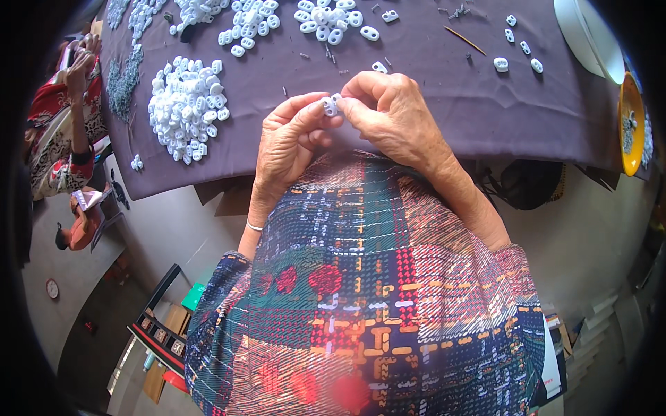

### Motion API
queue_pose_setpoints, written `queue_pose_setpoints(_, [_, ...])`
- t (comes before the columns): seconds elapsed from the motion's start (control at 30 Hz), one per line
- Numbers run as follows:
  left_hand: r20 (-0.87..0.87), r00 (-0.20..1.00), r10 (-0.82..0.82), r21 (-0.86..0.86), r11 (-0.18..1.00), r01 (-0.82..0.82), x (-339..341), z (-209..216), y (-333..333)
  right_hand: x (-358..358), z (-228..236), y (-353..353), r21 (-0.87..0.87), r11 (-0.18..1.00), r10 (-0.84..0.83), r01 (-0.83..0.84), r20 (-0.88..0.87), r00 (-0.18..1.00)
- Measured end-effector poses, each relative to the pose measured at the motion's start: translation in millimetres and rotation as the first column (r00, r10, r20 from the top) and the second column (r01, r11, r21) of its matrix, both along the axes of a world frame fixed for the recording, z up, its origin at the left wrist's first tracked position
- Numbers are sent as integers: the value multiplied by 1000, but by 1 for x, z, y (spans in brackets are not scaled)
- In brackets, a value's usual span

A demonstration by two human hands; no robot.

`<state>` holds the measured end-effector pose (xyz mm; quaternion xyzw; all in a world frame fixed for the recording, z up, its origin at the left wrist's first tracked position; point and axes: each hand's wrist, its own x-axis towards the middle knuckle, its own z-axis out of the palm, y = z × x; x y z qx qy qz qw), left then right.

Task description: The person inspects and sorts small white plastic components by hand on a table.

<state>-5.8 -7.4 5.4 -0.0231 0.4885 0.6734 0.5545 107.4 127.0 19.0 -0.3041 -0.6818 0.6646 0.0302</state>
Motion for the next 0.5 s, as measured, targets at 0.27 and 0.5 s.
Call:
queue_pose_setpoints(0.27, [-69,998,6,-11,1000,-7,4,-1,0,0,0,0,-36,999,-10,10,-7,1000])
queue_pose_setpoints(0.5, [-102,995,10,-10,1000,-11,6,-2,0,-1,-1,0,-67,998,4,-4,8,1000])
